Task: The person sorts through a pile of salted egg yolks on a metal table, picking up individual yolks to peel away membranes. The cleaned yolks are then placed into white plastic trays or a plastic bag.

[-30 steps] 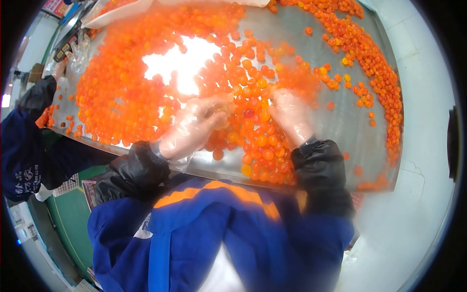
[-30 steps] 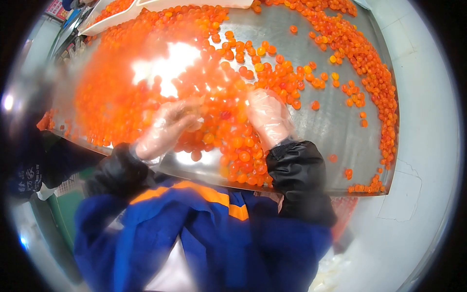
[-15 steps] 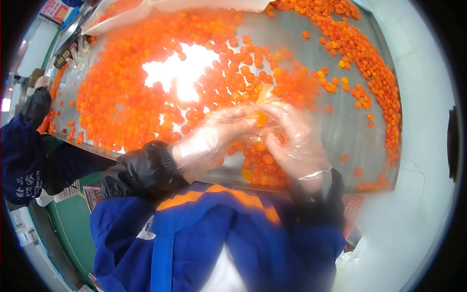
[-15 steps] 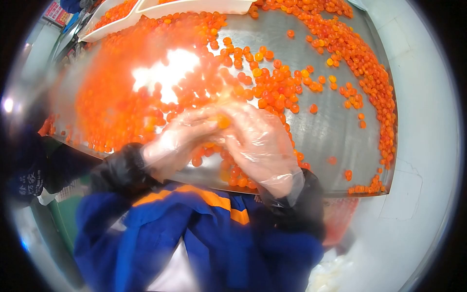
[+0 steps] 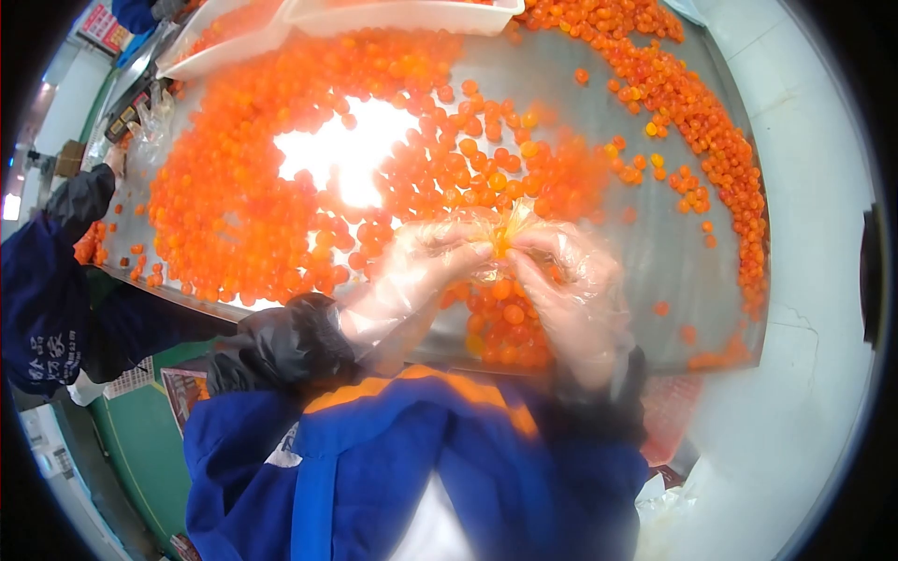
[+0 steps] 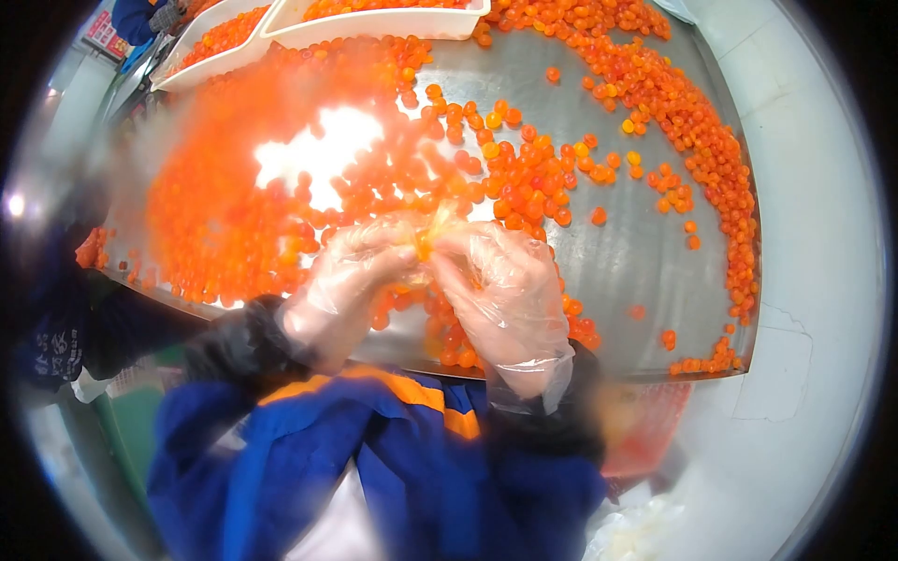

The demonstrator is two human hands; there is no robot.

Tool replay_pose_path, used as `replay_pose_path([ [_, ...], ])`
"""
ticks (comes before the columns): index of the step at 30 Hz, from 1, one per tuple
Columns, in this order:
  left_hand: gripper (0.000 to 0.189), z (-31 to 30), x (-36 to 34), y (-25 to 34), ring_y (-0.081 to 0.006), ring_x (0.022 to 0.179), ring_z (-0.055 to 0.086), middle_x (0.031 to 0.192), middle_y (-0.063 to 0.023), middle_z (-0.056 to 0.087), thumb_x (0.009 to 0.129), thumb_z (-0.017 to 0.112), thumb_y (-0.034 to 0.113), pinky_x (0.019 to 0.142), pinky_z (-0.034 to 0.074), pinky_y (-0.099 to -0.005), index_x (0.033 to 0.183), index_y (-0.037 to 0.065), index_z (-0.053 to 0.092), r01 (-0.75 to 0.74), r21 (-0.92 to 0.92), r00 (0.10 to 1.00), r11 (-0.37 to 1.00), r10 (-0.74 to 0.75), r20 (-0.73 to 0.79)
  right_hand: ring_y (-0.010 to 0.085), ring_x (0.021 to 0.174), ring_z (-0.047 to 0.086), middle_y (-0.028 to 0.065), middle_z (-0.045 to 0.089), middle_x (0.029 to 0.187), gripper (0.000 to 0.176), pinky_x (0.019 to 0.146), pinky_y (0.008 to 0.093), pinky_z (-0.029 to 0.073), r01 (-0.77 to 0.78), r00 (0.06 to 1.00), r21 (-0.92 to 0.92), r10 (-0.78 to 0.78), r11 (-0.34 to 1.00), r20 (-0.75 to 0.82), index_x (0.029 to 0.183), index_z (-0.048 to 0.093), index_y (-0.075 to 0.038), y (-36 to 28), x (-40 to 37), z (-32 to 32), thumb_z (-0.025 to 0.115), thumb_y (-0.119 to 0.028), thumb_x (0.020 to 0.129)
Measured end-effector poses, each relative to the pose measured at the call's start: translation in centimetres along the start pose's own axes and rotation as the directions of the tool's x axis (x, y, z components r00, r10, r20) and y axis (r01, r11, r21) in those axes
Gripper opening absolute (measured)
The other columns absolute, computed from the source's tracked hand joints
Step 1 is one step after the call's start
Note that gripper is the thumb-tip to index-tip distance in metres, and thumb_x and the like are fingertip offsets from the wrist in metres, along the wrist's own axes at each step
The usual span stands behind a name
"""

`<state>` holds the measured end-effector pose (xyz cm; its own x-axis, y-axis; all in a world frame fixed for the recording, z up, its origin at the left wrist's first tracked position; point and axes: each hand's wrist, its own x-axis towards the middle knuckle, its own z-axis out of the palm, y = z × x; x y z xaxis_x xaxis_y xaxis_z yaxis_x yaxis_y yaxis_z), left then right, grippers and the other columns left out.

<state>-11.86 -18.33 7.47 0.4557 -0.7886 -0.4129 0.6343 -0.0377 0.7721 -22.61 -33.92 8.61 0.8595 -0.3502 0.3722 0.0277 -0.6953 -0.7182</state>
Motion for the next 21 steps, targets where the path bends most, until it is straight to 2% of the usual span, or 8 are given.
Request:
replay_pose_path([
  [2,0.025,-0.4,0.5,-1.1,-0.0131,0.109,0.063,0.118,-0.0059,0.069,0.098,0.064,0.008,0.093,0.051,-0.0299,0.121,0.000,0.068,-0.157,0.023,0.988,0.987,0.157,-0.005,0.0322,0.085,0.069,0.0123,0.072,0.092,0.013,0.076,0.0405,0.054,0.014,1.000,-0.021,-0.014,1.000,0.008,0.092,0.071,-0.003,0.1,0.0,0.0,0.075,-0.004,0.080],
  [8,0.025,-0.5,1.2,-2.1,-0.0128,0.104,0.064,0.116,-0.0058,0.069,0.095,0.063,0.002,0.088,0.053,-0.0282,0.119,-0.003,0.068,-0.273,0.027,0.962,0.962,0.273,0.012,0.0330,0.085,0.068,0.0135,0.071,0.092,0.014,0.075,0.0420,0.054,0.006,1.000,-0.019,-0.005,1.000,0.014,0.093,0.068,-0.002,0.5,-0.2,0.8,0.073,-0.005,0.080],
  [11,0.029,-0.9,1.3,-1.8,-0.0109,0.097,0.065,0.114,-0.0050,0.069,0.094,0.064,0.001,0.080,0.054,-0.0261,0.122,-0.003,0.067,-0.175,0.119,0.985,0.977,0.174,0.020,0.0340,0.085,0.068,0.0146,0.070,0.093,0.015,0.076,0.0421,0.054,0.004,0.999,-0.065,-0.007,0.998,-0.044,0.094,0.067,-0.002,2.4,-0.5,1.8,0.072,-0.004,0.080],
  [14,0.023,-1.9,2.0,-2.3,-0.0093,0.087,0.065,0.106,-0.0042,0.069,0.098,0.061,0.008,0.069,0.054,-0.0268,0.118,0.002,0.068,-0.217,0.256,0.975,0.942,0.199,0.096,0.0332,0.089,0.070,0.0156,0.072,0.097,0.015,0.079,0.0404,0.055,-0.025,0.995,-0.016,0.023,1.000,-0.100,0.095,0.067,-0.003,3.8,-1.0,1.2,0.071,-0.001,0.081],
  [15,0.023,-1.8,2.2,-2.0,-0.0093,0.087,0.065,0.106,-0.0042,0.069,0.098,0.061,0.008,0.069,0.054,-0.0268,0.118,0.002,0.068,-0.215,0.253,0.976,0.943,0.198,0.094,0.0290,0.090,0.071,0.0142,0.073,0.098,0.014,0.081,0.0380,0.055,-0.123,0.976,0.028,0.126,0.992,-0.179,0.096,0.068,-0.002,4.3,-1.5,0.6,0.071,0.001,0.082],
  [16,0.023,-1.6,2.3,-1.0,-0.0127,0.087,0.065,0.104,-0.0057,0.068,0.098,0.060,0.011,0.070,0.054,-0.0293,0.118,0.003,0.068,-0.144,0.389,0.988,0.910,0.112,0.104,0.0248,0.090,0.071,0.0129,0.073,0.098,0.014,0.083,0.0355,0.055,-0.217,0.940,0.080,0.230,0.973,-0.251,0.097,0.068,-0.002,4.6,-2.0,0.1,0.071,0.003,0.083],
  [20,0.024,-0.4,2.8,2.7,-0.0261,0.087,0.065,0.097,-0.0117,0.065,0.100,0.056,0.020,0.072,0.056,-0.0393,0.116,0.008,0.068,0.101,0.833,0.973,0.544,-0.229,0.032,0.0161,0.091,0.069,0.0091,0.072,0.098,0.014,0.085,0.0304,0.054,-0.397,0.842,0.253,0.460,0.882,-0.282,0.098,0.069,0.000,3.4,-2.5,-1.8,0.070,0.005,0.085],
  [21,0.025,-2.1,4.1,-0.5,-0.0305,0.080,0.062,0.090,-0.0141,0.062,0.099,0.054,0.025,0.070,0.054,-0.0413,0.111,0.007,0.068,-0.419,0.908,0.907,0.026,-0.021,0.420,0.0144,0.090,0.067,0.0079,0.071,0.097,0.014,0.084,0.0290,0.054,-0.401,0.835,0.245,0.462,0.883,-0.299,0.098,0.069,0.000,3.1,-2.5,-1.9,0.069,0.005,0.086],
])
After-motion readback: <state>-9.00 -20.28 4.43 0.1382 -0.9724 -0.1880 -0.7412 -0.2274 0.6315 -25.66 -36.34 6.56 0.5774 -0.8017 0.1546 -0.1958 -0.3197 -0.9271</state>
